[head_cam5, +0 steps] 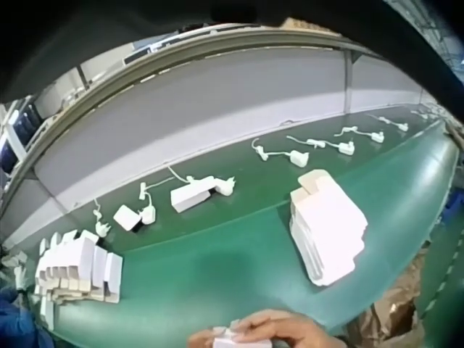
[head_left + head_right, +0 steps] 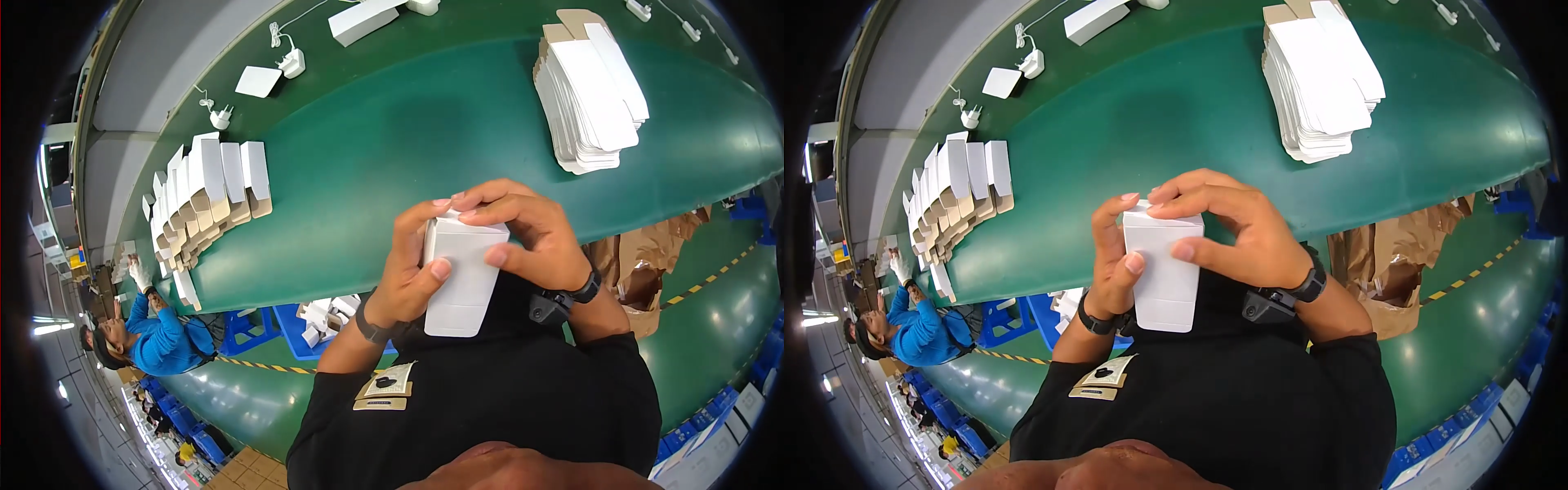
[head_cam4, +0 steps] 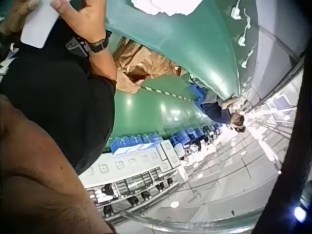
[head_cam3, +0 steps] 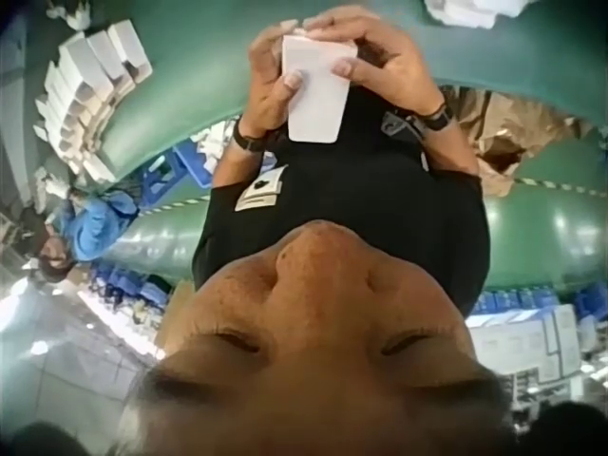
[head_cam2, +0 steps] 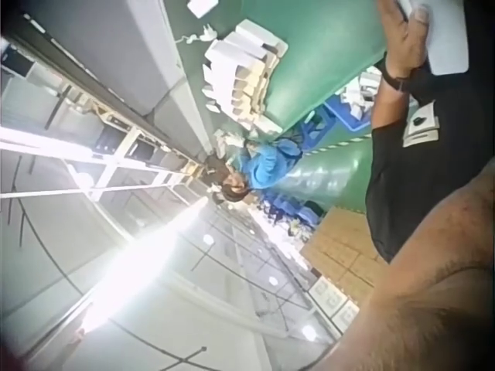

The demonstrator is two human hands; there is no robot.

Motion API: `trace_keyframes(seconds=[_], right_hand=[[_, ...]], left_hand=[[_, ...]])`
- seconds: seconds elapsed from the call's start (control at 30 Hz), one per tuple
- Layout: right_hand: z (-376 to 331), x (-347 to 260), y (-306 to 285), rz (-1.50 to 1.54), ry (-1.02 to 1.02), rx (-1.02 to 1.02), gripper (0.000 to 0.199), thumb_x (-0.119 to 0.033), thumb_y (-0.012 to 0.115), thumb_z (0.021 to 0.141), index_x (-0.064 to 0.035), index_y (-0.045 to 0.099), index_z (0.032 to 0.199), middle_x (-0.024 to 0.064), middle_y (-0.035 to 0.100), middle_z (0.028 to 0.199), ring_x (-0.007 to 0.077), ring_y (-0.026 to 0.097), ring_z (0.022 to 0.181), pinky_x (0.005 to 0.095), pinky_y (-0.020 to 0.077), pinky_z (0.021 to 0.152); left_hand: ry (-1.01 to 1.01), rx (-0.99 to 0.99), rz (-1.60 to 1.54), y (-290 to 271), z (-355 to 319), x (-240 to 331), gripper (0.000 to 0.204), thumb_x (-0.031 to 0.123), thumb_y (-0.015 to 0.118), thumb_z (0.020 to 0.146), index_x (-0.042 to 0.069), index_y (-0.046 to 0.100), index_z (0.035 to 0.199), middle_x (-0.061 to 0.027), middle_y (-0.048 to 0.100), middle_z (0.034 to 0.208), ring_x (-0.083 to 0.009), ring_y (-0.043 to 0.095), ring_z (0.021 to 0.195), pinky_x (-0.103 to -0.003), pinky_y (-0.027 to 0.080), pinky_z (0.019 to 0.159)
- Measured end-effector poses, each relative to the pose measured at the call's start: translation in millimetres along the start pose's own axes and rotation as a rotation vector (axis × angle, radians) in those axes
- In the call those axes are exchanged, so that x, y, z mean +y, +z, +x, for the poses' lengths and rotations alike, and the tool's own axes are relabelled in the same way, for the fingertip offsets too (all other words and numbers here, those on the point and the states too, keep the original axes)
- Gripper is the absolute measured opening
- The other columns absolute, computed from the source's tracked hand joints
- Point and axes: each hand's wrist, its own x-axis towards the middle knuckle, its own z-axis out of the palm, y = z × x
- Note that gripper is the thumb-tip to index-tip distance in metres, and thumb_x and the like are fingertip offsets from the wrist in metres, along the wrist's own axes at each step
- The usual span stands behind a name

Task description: Fold and assemble small white cardboard boxes at a production line workstation.

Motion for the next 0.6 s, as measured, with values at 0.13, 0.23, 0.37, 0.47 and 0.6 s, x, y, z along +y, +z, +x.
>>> trace_keyframes(seconds=[0.13,0.23,0.37,0.47,0.6], right_hand=[[0.0,20.9,-2.7,-0.073,-0.129,0.019,0.022,-0.011,0.071,0.087,-0.0017,0.070,0.107,0.0144,0.064,0.119,0.0267,0.063,0.110,0.0394,0.0494,0.095],[1.1,27.7,-10.2,-0.068,-0.141,0.021,0.026,-0.011,0.073,0.085,-0.0019,0.070,0.109,0.0153,0.064,0.121,0.0295,0.061,0.114,0.0405,0.0489,0.096],[9.7,-5.6,-32.6,-0.715,-0.333,0.153,0.035,-0.020,0.072,0.088,-0.0017,0.065,0.117,0.0198,0.061,0.125,0.0362,0.058,0.119,0.0451,0.0461,0.099],[12.0,-33.9,-61.8,-1.126,-0.496,0.335,0.043,-0.018,0.072,0.086,-0.0018,0.062,0.124,0.0192,0.060,0.130,0.0384,0.055,0.122,0.0469,0.0413,0.104],[9.5,-56.4,-83.5,-1.596,-0.143,0.477,0.049,-0.016,0.071,0.084,-0.0024,0.059,0.129,0.0154,0.058,0.135,0.0366,0.049,0.129,0.0498,0.0326,0.110]], left_hand=[[0.076,-0.045,0.160,-8.4,2.8,-12.2,0.050,0.025,0.052,0.098,0.005,0.032,0.139,-0.0181,0.047,0.127,-0.0210,0.053,0.107,-0.036,0.045,0.092],[0.044,-0.029,0.187,-8.1,12.1,-13.4,0.047,0.026,0.052,0.099,0.005,0.033,0.137,-0.0162,0.048,0.124,-0.0200,0.052,0.105,-0.035,0.045,0.090],[0.106,0.143,0.482,-18.6,47.9,-4.7,0.046,0.027,0.050,0.099,0.006,0.033,0.137,-0.0142,0.049,0.122,-0.0190,0.052,0.105,-0.034,0.044,0.090],[-0.012,0.409,0.352,-50.6,112.1,16.0,0.045,0.026,0.051,0.100,0.006,0.035,0.137,-0.0111,0.055,0.115,-0.0169,0.055,0.100,-0.031,0.045,0.088],[-0.136,0.423,0.420,-84.7,207.0,14.4,0.044,0.017,0.056,0.098,0.005,0.037,0.137,-0.0095,0.059,0.107,-0.0156,0.057,0.094,-0.028,0.046,0.086]])
